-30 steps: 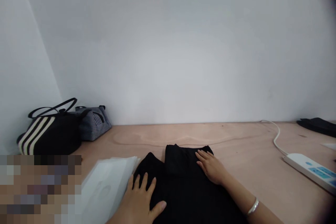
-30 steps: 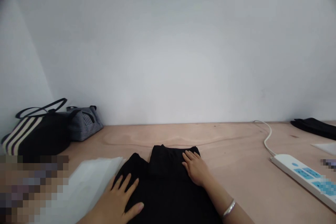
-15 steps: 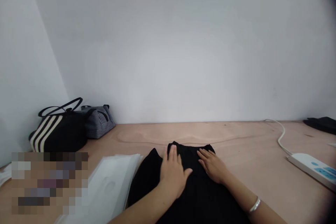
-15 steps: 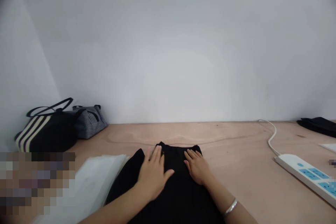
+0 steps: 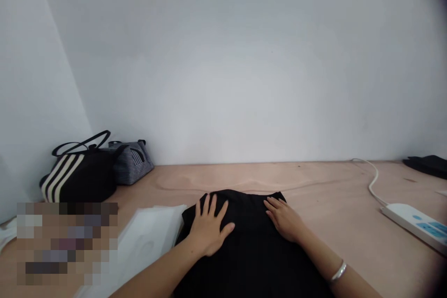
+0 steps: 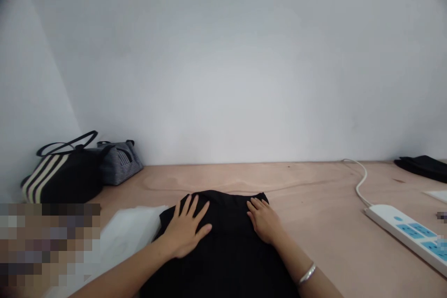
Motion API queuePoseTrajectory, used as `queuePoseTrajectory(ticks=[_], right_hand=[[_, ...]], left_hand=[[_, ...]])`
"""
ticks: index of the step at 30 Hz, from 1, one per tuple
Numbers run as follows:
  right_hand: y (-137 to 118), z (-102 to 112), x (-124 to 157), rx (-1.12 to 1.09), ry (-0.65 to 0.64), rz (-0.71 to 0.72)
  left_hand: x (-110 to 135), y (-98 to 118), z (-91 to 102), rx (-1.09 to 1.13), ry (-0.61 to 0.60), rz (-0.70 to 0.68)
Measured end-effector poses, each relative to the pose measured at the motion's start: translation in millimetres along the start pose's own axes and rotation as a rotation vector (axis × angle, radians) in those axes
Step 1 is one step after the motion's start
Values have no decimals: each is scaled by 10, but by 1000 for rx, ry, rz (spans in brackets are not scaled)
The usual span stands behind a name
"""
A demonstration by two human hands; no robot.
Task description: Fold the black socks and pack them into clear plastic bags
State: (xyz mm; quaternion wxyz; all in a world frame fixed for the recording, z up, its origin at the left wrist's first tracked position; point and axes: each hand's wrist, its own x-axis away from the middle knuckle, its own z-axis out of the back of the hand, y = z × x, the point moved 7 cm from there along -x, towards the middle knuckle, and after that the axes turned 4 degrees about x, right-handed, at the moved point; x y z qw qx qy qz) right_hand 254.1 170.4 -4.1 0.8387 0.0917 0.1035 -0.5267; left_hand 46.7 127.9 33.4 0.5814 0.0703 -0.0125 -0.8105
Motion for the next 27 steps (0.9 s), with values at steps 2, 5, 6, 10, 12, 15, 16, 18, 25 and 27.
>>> queuePoseTrajectory(ticks=[2, 5, 6, 10, 12, 15, 16, 18, 25, 27], right_hand=[[8, -3, 4, 12, -16, -4], [8, 19, -3, 19, -33, -2], [7, 39, -15, 19, -37, 0], [-12, 153, -141, 16, -40, 16], [-30, 190, -237, 16, -38, 31], [-31, 160, -365, 35, -45, 29], [-17, 135, -394, 46, -47, 17], [30, 93, -426, 71, -45, -21], [149, 237, -377, 69, 26, -34], [178, 292, -348, 45, 46, -21]], left_hand=[[8, -112, -244, 67, -148, 92], [28, -206, -359, 143, -244, 125], [16, -231, -340, 160, -262, 133], [-172, -299, -127, 199, -269, 131], [-324, -330, -6, 195, -181, 139], [-504, -394, 74, 171, -15, 190], [-542, -416, 65, 167, 17, 204], [-589, -459, 34, 176, 47, 209], [-521, -567, 281, 291, 165, 95], [-451, -555, 371, 349, 183, 44]])
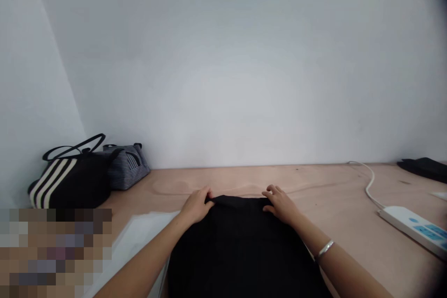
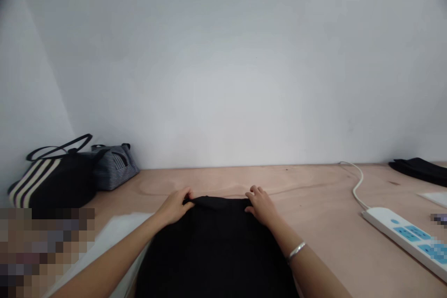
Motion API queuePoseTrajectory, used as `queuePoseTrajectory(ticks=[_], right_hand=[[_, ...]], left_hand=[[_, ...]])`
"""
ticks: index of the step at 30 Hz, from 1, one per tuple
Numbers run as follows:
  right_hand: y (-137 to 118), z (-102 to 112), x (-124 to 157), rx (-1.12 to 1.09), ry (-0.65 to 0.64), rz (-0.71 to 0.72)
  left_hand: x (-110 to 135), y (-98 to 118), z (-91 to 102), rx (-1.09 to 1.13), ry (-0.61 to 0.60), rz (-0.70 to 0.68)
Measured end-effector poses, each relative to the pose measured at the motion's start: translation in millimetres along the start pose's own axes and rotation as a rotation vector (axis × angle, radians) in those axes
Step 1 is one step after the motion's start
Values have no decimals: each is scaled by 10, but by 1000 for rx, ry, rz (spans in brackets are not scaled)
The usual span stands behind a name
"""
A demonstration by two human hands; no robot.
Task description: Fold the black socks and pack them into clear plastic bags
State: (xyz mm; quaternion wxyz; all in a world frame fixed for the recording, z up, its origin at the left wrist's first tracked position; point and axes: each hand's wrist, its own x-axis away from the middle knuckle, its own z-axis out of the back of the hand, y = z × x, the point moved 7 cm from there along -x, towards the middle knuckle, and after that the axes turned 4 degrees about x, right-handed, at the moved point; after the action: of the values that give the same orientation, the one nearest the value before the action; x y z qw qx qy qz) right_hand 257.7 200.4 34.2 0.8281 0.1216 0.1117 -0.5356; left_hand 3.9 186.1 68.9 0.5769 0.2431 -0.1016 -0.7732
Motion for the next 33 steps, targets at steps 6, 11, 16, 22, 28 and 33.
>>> queuePoseTrajectory(ticks=[6, 11, 16, 22, 28, 33], right_hand=[[110, 36, 82, -66, 52, -44], [72, 278, 251, -131, 129, -60], [-97, 694, 773, -312, -7, 43], [-398, 721, 1284, -464, -560, 1], [-890, 505, 970, -413, -175, 89], [-1043, 5, 1048, -357, -295, 213]], left_hand=[[182, 106, 108, 193, -23, -91], [399, 259, 185, 313, -115, -153], [958, 335, 320, 325, -248, -128], [1455, 579, 231, 244, -418, -233], [1288, 539, -272, -168, -156, -163], [1326, 420, -660, -350, -244, -152]])
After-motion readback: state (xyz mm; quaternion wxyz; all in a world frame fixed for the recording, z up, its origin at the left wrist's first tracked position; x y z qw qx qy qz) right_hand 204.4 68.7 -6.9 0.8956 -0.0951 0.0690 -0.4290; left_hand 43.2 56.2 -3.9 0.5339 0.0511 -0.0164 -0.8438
